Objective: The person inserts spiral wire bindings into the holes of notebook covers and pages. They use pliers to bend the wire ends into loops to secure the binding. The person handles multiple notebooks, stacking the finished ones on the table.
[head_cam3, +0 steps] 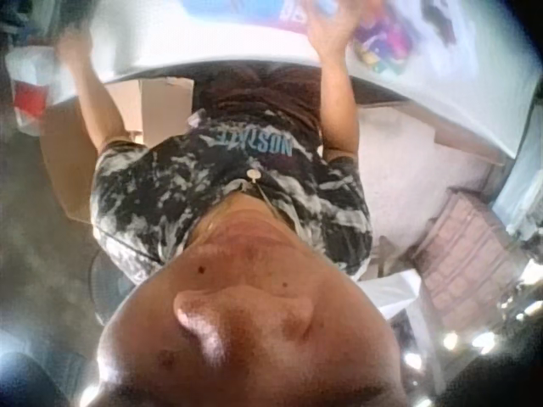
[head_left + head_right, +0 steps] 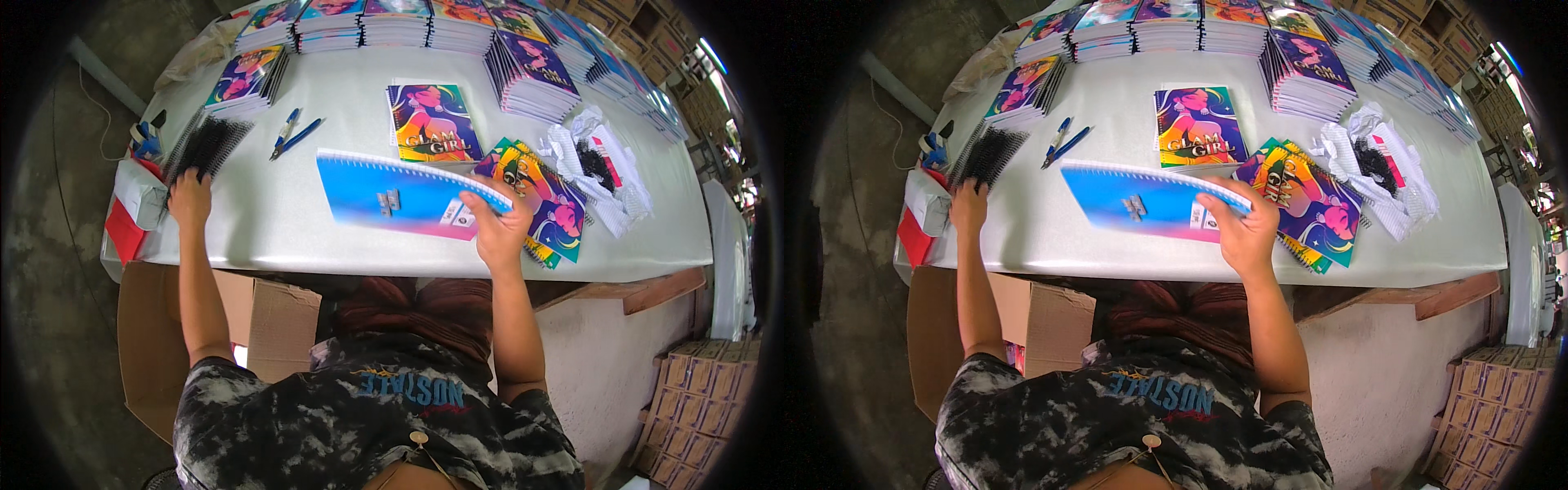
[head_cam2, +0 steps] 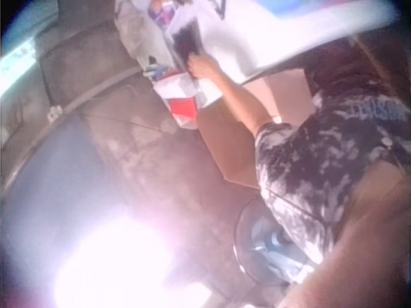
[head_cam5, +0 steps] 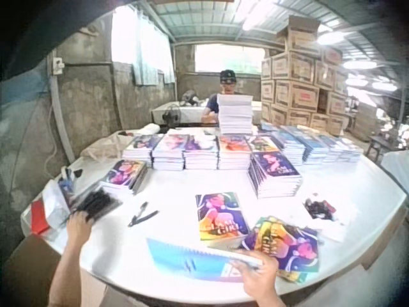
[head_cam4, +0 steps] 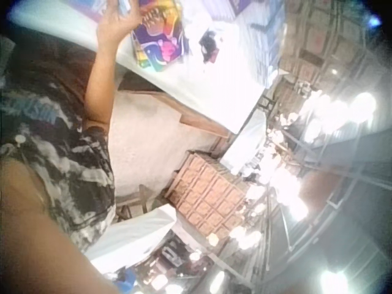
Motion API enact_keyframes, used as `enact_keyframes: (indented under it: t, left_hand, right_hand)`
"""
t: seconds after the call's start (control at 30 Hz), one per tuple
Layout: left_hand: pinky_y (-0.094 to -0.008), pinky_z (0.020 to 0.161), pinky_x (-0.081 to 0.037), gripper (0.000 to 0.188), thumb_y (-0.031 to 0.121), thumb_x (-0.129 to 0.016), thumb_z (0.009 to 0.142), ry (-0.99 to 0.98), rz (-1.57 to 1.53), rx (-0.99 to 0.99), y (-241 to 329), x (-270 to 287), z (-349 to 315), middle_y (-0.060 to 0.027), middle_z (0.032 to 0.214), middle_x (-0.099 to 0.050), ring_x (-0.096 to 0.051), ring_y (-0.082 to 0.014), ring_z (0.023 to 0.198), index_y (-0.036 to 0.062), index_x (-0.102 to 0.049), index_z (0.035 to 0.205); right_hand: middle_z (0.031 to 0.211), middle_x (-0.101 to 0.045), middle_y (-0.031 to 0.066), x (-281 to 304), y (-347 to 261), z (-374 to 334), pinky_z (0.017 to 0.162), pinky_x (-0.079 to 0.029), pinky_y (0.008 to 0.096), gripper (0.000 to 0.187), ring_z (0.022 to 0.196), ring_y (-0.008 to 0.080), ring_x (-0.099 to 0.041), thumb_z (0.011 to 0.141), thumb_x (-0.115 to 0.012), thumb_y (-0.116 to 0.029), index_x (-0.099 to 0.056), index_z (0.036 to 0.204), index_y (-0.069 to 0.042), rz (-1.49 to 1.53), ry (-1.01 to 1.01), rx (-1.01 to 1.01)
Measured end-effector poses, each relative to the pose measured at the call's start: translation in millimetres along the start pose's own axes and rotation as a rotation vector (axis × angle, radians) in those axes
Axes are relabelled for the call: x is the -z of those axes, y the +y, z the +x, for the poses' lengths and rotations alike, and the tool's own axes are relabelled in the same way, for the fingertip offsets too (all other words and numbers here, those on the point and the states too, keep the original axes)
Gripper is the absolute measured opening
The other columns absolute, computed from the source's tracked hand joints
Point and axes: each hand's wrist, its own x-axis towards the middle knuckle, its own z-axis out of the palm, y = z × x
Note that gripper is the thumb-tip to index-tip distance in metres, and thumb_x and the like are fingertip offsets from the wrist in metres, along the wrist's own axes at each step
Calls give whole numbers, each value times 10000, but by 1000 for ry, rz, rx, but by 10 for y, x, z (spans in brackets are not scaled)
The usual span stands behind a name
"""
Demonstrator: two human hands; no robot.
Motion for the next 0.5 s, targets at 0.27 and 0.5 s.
enact_keyframes:
  t: [0.27, 0.5]
  left_hand:
    - [-421, 784, -433, 272, 352, -538, 853, 67, -61, -25, -11, -269, -287, -43, 1007, -581, -543, -264, 955, 134, -638, 981]
    - [-393, 844, -372, 253, 367, -557, 839, 218, 35, 70, 153, 70, -164, 1, 1039, -573, -490, -223, 1011, 190, -683, 967]
  right_hand:
    - [876, -664, 65, 184, 98, -105, 722, -480, 236, 213, 793, 94, -596, 776, -686, -30, -638, 974, 32, -3, -173, 17]
    - [886, -671, 70, 294, 244, -198, 737, -488, 243, 238, 797, 94, -607, 798, -657, -35, -628, 1023, 39, -7, -203, -243]
